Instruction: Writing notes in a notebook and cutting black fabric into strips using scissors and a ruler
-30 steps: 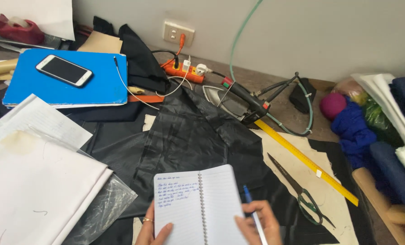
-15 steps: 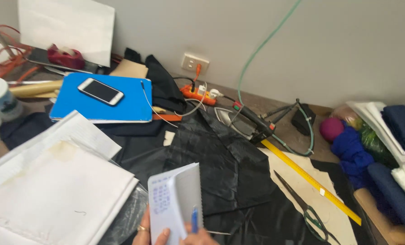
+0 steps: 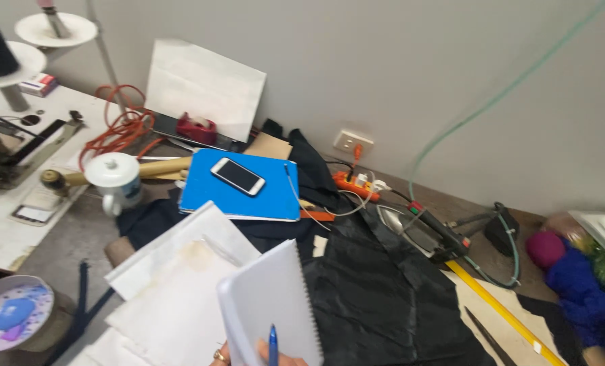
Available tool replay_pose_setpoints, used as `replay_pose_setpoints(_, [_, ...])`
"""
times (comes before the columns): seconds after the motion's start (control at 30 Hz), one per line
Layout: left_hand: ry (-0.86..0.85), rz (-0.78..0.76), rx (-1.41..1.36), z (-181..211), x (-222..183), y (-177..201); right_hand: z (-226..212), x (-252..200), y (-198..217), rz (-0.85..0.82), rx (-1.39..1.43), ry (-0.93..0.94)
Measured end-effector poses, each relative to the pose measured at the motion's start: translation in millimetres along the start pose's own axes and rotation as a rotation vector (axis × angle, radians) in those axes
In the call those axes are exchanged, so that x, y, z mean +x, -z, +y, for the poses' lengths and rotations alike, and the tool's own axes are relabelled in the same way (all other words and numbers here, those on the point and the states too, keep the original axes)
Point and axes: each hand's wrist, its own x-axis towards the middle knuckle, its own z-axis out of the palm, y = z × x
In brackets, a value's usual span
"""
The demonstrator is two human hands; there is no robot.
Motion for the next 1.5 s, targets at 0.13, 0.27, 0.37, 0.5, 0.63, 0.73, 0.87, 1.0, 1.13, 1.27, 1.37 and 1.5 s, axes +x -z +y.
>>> replay_pose_setpoints(0.13, [-0.103,0.012,0.195,29.0,15.0,33.9,-299.3,55.1,-55.6,0.17,-0.12,0.149])
replay_pose_setpoints(0.27, [-0.195,0.007,0.394,41.4,30.6,63.6,-462.7,-30.1,-59.9,0.233,0.178,0.162])
replay_pose_setpoints(0.37, [-0.529,0.043,0.632,4.6,39.8,68.5,-457.7,-19.9,-71.3,0.256,0.541,-0.142])
replay_pose_setpoints(0.5, [-0.697,0.073,1.007,-54.2,43.9,77.3,-456.4,-34.2,-81.8,0.048,0.681,-0.05])
replay_pose_setpoints(0.63, [-0.3,-0.36,1.14,-57.6,58.5,104.3,-472.8,-43.1,-85.0,0.119,0.681,-0.32])
replay_pose_setpoints(0.73, [0.194,-0.675,1.122,-31.0,72.6,112.8,-488.6,-42.0,-89.4,0.153,0.728,-0.431])
replay_pose_setpoints(0.87, [0.176,-0.671,0.864,-50.8,79.7,124.7,-500.9,-40.6,-100.0,0.429,0.574,-0.788])
replay_pose_setpoints(1.0, [0.209,-0.643,0.819,-45.2,82.0,131.6,-520.7,-34.2,-105.3,0.461,0.728,-0.904])
replay_pose_setpoints(1.13, [0.121,-0.555,0.72,-48.2,80.7,139.1,-491.7,-35.2,-104.2,0.15,0.679,-0.58])
replay_pose_setpoints(1.27, [0.099,-0.534,0.627,-50.2,86.3,146.0,-477.8,-30.9,-108.4,0.152,0.735,-0.438])
replay_pose_setpoints(1.37, [0.138,-0.537,0.613,-44.1,88.7,145.3,-481.3,-28.8,-108.8,0.155,0.664,-0.426])
replay_pose_setpoints(1.5, [0.237,-0.553,0.681,-36.0,91.7,139.9,-491.4,-27.4,-108.6,0.169,0.675,-0.496])
